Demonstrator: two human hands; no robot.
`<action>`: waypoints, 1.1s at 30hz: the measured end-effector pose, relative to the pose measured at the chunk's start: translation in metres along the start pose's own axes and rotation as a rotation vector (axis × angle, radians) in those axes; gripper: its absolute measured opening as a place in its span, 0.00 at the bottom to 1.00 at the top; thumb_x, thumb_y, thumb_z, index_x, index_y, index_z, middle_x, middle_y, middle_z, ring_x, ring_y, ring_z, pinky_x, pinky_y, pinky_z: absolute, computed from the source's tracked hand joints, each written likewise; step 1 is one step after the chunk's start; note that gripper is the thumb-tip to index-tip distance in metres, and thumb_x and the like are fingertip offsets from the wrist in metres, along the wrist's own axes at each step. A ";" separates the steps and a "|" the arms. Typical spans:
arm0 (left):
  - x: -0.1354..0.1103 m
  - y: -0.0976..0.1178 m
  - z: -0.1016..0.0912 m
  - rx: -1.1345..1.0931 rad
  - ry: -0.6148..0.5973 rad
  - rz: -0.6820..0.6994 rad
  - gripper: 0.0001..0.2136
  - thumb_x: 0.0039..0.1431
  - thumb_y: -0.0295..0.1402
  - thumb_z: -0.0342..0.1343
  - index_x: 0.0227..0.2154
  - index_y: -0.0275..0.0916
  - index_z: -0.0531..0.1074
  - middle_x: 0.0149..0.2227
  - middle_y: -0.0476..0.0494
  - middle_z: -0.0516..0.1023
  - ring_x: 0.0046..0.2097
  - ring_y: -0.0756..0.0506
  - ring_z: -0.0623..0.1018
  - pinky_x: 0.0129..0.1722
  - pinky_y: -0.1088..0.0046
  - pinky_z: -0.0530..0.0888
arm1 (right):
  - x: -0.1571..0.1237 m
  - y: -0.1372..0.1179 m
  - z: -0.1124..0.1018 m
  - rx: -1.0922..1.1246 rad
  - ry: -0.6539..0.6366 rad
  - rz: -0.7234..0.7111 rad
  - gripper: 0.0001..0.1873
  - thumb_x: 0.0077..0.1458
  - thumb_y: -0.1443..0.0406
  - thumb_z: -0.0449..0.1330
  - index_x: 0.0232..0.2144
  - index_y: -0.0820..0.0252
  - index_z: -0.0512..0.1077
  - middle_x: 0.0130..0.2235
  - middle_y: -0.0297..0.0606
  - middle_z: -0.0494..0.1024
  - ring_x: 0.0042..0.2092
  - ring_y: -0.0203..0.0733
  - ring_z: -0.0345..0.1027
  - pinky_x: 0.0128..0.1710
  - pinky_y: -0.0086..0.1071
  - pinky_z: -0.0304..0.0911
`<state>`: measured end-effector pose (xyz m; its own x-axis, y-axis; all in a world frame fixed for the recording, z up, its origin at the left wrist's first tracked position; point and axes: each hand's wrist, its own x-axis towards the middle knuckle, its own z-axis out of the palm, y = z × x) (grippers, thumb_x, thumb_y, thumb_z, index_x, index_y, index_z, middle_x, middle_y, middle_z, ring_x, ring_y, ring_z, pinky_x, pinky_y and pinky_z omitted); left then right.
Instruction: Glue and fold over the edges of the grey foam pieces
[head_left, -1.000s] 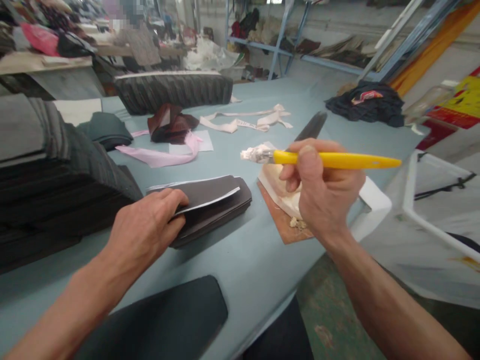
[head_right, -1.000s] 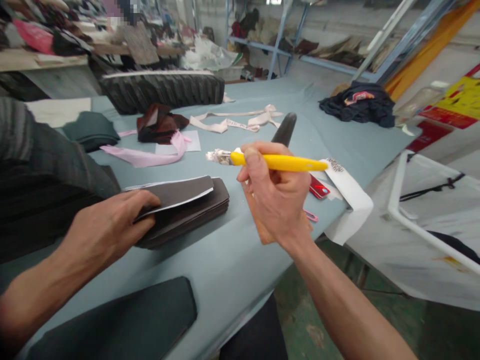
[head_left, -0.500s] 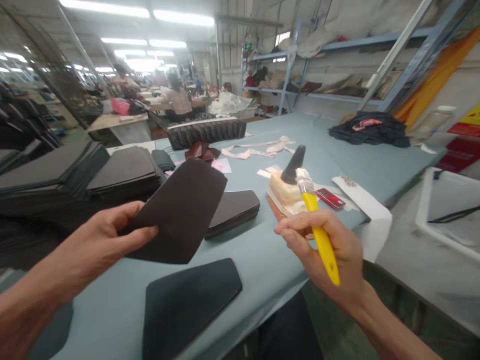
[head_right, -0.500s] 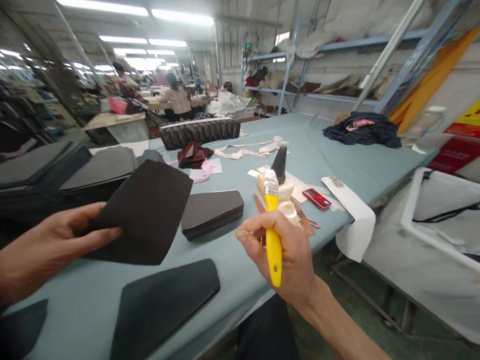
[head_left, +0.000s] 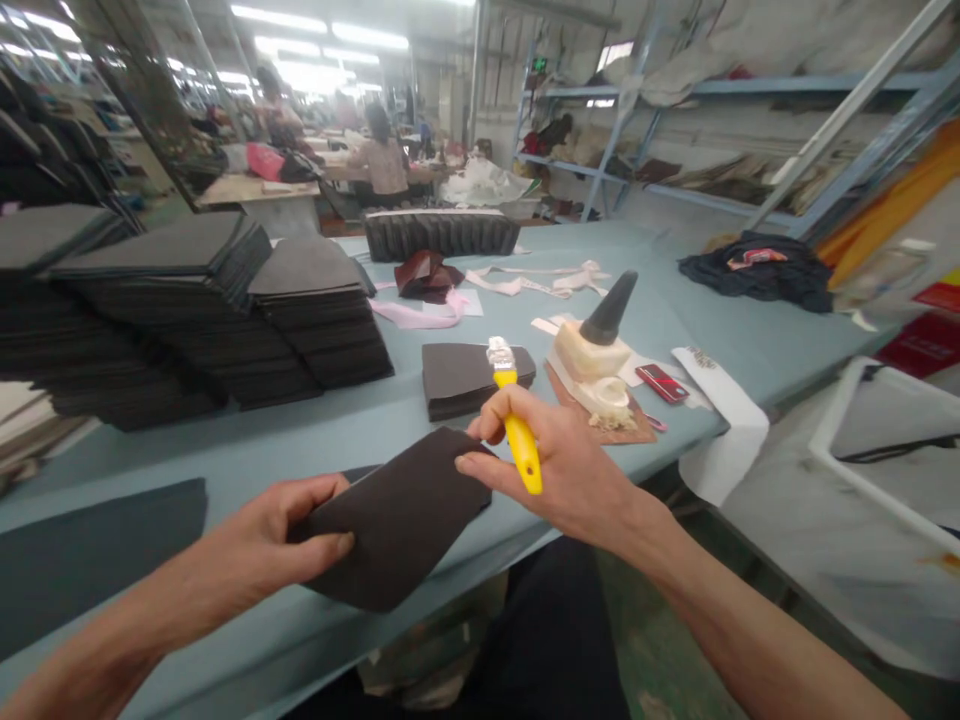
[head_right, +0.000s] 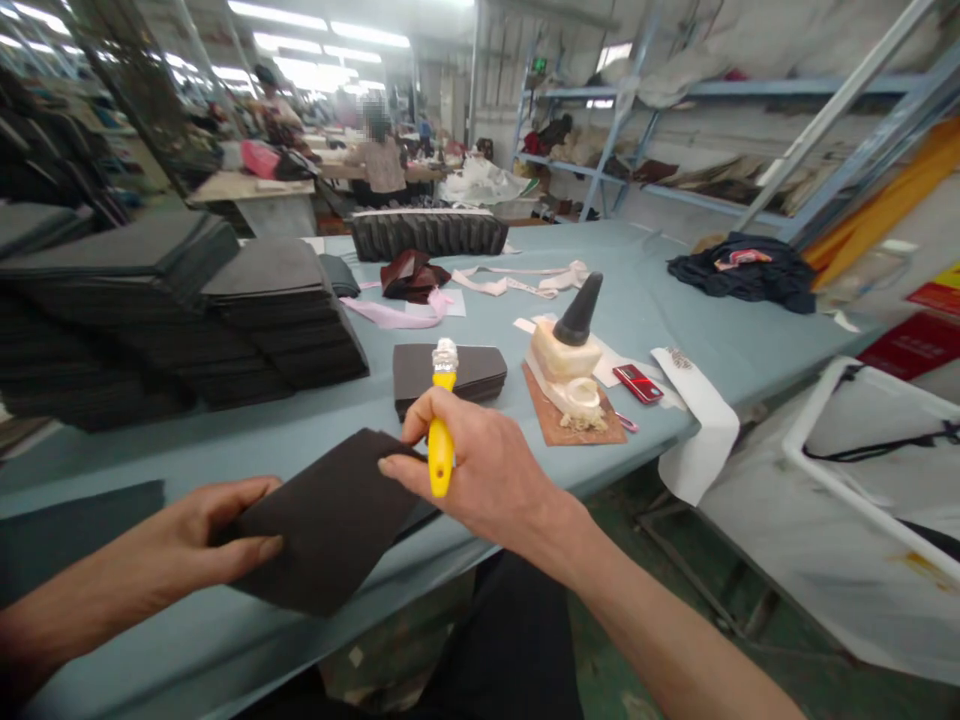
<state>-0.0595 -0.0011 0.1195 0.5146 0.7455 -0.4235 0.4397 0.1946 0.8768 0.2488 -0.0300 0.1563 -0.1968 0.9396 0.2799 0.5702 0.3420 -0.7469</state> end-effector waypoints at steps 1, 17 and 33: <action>-0.001 -0.002 0.001 -0.014 -0.011 0.000 0.20 0.53 0.53 0.70 0.38 0.43 0.79 0.38 0.45 0.83 0.40 0.42 0.81 0.39 0.72 0.78 | -0.001 -0.002 0.002 -0.021 -0.025 -0.010 0.11 0.58 0.61 0.69 0.37 0.54 0.69 0.35 0.31 0.79 0.34 0.38 0.70 0.37 0.35 0.61; -0.031 -0.035 -0.006 -0.452 0.033 0.135 0.33 0.40 0.64 0.74 0.42 0.44 0.82 0.40 0.42 0.85 0.40 0.43 0.81 0.41 0.70 0.78 | -0.032 0.013 0.011 -0.060 0.178 -0.179 0.13 0.63 0.63 0.68 0.32 0.53 0.66 0.29 0.28 0.71 0.27 0.34 0.62 0.26 0.30 0.57; -0.013 -0.045 0.051 -0.380 0.765 0.340 0.32 0.50 0.44 0.74 0.57 0.47 0.71 0.38 0.49 0.81 0.41 0.45 0.81 0.43 0.70 0.79 | -0.035 0.055 0.058 0.101 0.474 0.007 0.14 0.59 0.61 0.70 0.32 0.53 0.66 0.31 0.29 0.71 0.29 0.36 0.63 0.30 0.33 0.62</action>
<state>-0.0484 -0.0518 0.0739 -0.1146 0.9933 0.0176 0.0125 -0.0163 0.9998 0.2408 -0.0431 0.0704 0.2050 0.8410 0.5007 0.4853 0.3570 -0.7982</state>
